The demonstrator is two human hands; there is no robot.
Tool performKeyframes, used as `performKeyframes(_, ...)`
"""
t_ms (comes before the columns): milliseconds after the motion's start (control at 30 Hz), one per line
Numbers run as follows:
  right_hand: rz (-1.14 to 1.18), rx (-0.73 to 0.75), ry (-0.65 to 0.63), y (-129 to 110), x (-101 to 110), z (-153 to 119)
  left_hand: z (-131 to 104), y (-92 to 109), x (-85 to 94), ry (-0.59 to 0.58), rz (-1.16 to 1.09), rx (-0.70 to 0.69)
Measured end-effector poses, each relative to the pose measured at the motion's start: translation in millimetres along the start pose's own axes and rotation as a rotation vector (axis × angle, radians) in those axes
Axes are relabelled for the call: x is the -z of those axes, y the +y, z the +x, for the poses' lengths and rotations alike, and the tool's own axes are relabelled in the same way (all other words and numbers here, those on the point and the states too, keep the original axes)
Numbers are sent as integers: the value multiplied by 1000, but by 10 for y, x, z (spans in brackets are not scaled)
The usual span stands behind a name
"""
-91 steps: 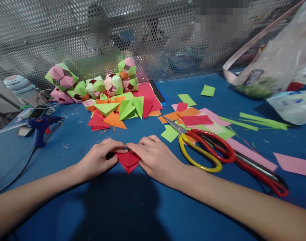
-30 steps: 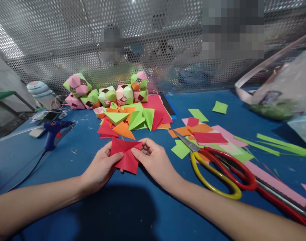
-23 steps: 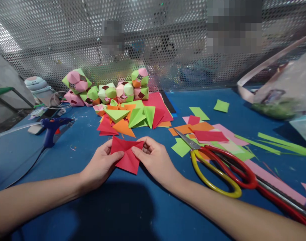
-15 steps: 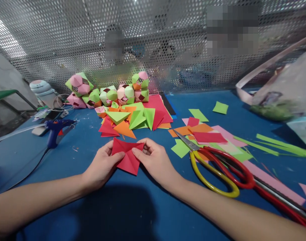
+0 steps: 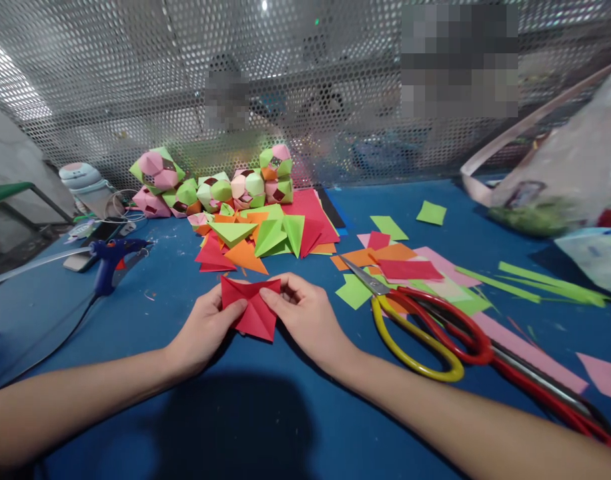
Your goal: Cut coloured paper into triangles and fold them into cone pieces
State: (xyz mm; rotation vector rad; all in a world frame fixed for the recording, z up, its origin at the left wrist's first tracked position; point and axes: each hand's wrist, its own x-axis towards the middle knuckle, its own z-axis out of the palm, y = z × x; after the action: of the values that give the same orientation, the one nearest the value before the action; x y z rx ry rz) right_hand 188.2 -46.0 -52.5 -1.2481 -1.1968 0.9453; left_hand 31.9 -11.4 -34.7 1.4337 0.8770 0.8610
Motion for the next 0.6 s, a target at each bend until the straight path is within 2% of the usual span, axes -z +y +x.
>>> performKeyframes(100,-9,6,8,-3,-4,-4,-4,2,2,0,29,10)
performKeyframes(300,-25,-28,-30,-19,1,-1,-22,50,36,27,-71,67)
performKeyframes(533,-41,-14,-44,-28,3,4,39,-10,84,180,-402,120)
performKeyframes(600,-83,-7,-4,-23,10,8,48,-11,95,178,-459,138)
